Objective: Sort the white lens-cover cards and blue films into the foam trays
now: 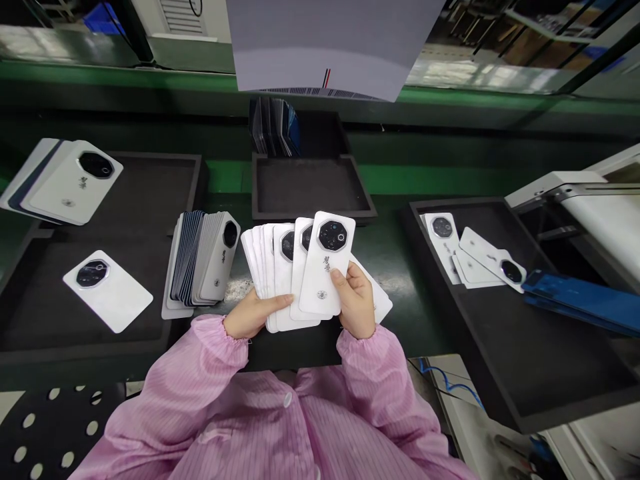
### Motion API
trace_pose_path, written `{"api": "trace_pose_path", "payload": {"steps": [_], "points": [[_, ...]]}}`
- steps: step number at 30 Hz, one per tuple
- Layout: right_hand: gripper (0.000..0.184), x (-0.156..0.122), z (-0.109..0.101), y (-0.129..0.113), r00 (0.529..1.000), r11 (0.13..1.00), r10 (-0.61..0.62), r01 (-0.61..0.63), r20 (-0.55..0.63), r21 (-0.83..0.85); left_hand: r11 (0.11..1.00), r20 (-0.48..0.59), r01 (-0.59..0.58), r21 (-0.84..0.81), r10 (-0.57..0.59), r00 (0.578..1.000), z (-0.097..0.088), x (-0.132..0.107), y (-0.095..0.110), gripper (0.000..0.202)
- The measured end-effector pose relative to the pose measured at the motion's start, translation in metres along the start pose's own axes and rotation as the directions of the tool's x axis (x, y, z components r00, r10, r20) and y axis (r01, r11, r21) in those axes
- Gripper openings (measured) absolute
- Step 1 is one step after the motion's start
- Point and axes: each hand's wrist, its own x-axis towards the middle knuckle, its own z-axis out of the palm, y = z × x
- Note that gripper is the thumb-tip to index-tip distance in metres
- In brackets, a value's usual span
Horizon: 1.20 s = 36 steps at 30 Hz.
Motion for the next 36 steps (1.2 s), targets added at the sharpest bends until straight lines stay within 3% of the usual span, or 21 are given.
{"api": "trace_pose_path", "payload": {"steps": [12,18,21,27,31,36], "points": [[0.030,-0.001,-0.002,-0.001,0.998,0.993,-0.062,0.061,-0.006,-0.098,0.999,0.012,0.011,0.033,-0.011,1.000,-0.001,0.001,-0.004,0.053],[0.025,-0.003,0.000,-0.001,0.975,0.987,0.134,-0.115,0.175,-0.115,1.000,0.028,-0.018,0.001,0.018,0.999,-0.002,0.001,-0.005,0.051],[0.026,-0.002,-0.002,0.000,0.974,0.985,0.165,-0.156,0.154,-0.072,0.999,0.041,-0.020,-0.026,0.021,0.999,0.000,0.001,-0.004,0.049],[0.029,0.004,-0.012,-0.005,0.998,0.992,0.056,-0.054,-0.015,0.112,0.997,0.056,-0.009,-0.075,0.014,0.998,0.001,-0.002,0.002,0.048],[0.024,0.006,-0.017,-0.010,0.999,0.979,0.036,-0.033,-0.013,0.203,0.997,0.146,-0.015,-0.078,0.026,0.989,0.000,-0.005,0.005,0.041],[0.023,0.005,-0.014,-0.015,0.999,0.945,0.024,-0.038,0.047,0.324,0.997,0.180,-0.016,-0.069,0.028,0.983,0.000,-0.006,0.007,0.040]]}}
